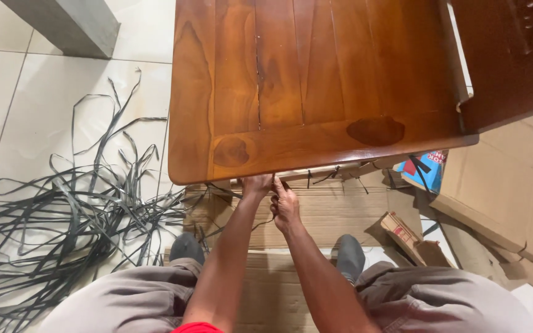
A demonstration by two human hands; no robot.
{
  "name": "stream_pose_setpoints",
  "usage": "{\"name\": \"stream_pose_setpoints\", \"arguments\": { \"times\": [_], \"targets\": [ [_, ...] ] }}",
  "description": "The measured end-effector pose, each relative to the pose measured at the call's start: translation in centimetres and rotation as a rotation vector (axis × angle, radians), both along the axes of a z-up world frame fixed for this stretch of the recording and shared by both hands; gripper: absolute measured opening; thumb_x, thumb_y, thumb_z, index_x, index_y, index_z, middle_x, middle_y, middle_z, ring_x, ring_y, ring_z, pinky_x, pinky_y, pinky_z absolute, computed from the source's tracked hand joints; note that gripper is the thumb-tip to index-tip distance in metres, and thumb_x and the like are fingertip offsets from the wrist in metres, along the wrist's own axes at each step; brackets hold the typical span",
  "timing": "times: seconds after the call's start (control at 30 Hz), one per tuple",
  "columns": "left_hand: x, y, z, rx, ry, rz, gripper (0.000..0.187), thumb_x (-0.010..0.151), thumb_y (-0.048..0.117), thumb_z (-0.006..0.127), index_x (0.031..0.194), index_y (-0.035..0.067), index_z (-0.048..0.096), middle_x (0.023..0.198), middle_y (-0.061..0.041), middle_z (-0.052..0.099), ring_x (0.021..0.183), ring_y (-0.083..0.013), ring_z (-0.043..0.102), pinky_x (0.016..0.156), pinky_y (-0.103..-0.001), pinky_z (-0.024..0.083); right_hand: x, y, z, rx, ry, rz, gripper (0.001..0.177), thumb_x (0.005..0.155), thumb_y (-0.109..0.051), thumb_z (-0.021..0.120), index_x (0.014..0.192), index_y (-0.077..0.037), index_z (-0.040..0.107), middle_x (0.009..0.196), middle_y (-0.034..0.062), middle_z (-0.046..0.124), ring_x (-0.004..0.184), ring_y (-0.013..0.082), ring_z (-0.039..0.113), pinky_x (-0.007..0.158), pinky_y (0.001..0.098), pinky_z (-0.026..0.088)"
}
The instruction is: Wrapping and tying plastic straps around the legs of a wooden chair for protection
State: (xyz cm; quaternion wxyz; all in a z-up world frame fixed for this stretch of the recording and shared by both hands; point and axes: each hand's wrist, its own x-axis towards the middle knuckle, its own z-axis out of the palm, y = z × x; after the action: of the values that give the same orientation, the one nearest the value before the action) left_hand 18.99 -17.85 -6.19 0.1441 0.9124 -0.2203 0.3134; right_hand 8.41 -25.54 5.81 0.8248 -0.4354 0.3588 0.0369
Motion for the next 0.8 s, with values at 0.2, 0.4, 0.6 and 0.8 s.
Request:
{"name": "stream_pose_setpoints", "arguments": {
  "times": [0.2,0.4,0.6,0.8],
  "targets": [
    [-1.3,-0.3,3.6,-0.211,0.596,0.075,0.038,0.084,0.040,0.063,0.058,0.012,0.071,0.052,-0.008,0.065,0.065,-0.0415,0.073,0.062,-0.054,0.057,0.3,0.1,-1.9,-0.093,0.026,-0.015,0.036,0.095,-0.050,0.075,0.104,-0.018,0.063,0.080,-0.0034,0.060,0.045,0.0002,0.033,0.036,0.0136,0.026],
    [-2.4,0.3,2.9,-0.425,0.716,0.098,0.056,0.085,0.053,0.075,0.059,0.004,0.073,0.061,-0.021,0.068,0.077,-0.0417,0.075,0.078,-0.050,0.059,0.2,0.0,-1.7,-0.173,0.063,-0.011,0.041,0.095,-0.052,0.074,0.102,-0.012,0.065,0.076,0.0019,0.064,0.040,0.0001,0.033,0.033,0.0150,0.025],
    [-3.3,0.7,8.5,-0.446,0.709,0.046,0.028,0.083,0.033,0.076,0.081,0.005,0.080,0.069,-0.023,0.072,0.079,-0.0472,0.073,0.088,-0.054,0.056,-0.5,-1.0,-3.3,-0.682,0.079,0.128,0.039,0.099,-0.049,0.067,0.079,-0.017,0.075,0.064,0.0014,0.067,0.059,0.0114,0.046,0.057,0.0243,0.039],
    [-3.6,0.8,6.9,-0.514,0.753,-0.029,0.016,0.083,0.040,0.074,0.085,0.026,0.082,0.070,-0.005,0.075,0.080,-0.0334,0.076,0.092,-0.043,0.054,-2.0,-1.5,-0.6,-0.898,0.210,0.229,0.021,0.093,-0.049,0.069,0.090,-0.032,0.080,0.062,-0.0055,0.068,0.061,0.0112,0.059,0.065,0.0251,0.050]
  ]
}}
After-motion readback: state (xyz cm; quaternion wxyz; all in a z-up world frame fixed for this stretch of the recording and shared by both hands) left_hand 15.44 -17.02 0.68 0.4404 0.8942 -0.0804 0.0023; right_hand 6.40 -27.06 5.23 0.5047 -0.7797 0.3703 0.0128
